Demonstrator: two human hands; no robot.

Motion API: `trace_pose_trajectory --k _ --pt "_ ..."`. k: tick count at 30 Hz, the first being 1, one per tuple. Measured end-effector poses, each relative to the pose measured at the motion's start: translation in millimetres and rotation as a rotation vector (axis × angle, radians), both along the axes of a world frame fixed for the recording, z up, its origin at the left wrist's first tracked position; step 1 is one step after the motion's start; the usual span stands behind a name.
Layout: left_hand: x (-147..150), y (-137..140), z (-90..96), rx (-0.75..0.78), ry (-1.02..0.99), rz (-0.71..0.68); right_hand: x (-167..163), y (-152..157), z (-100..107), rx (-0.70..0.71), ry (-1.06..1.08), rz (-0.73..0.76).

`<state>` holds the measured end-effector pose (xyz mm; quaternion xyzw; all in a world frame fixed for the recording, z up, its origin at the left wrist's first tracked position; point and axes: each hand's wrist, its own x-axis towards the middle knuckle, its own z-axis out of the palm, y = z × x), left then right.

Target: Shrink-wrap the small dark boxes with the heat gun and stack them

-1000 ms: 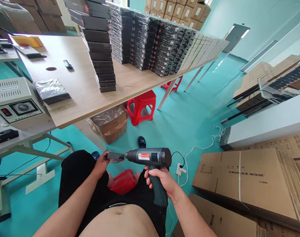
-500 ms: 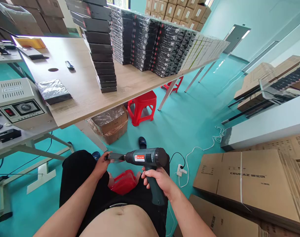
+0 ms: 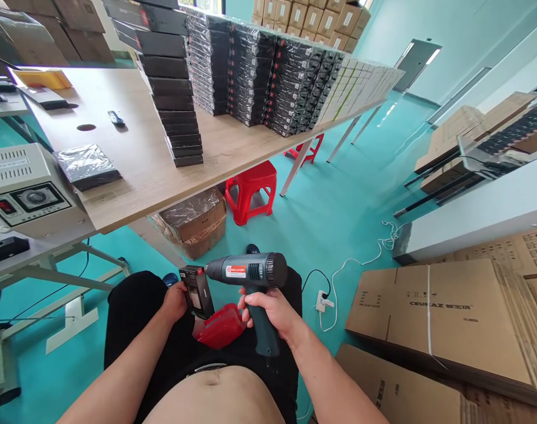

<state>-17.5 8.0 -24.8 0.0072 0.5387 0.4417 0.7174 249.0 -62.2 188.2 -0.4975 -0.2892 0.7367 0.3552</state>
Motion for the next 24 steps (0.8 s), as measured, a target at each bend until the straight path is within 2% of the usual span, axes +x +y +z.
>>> trace_pose_trajectory --k 4,7,9,12,15,19,21,24 --pt "-3 3 5.2 -0.008 -0.026 0.068 2 -14 7 -0.032 -0.086 0.236" --pt "-4 3 8.6 -0.004 -0.069 0.129 10 -30 6 -0.060 -0.137 0.346" --pt "-4 3 9.9 0.022 -0.088 0.155 14 -40 1 -0.071 -0.144 0.329" --pt "-4 4 10.2 0.040 -0.103 0.173 13 -50 -7 -0.111 -0.112 0.219" --pt "-3 6 10.1 0.037 -0.079 0.204 6 -52 -10 -0.144 -0.047 0.187" --pt "-4 7 12.8 0.017 -0.064 0.252 0 -52 -10 -0.134 -0.097 0.121" --pt "-4 6 14.7 0.025 -0.057 0.267 1 -52 -9 -0.143 -0.080 0.135" --pt "-4 4 17.6 0.064 -0.066 0.235 5 -54 -9 -0.135 -0.020 0.233"
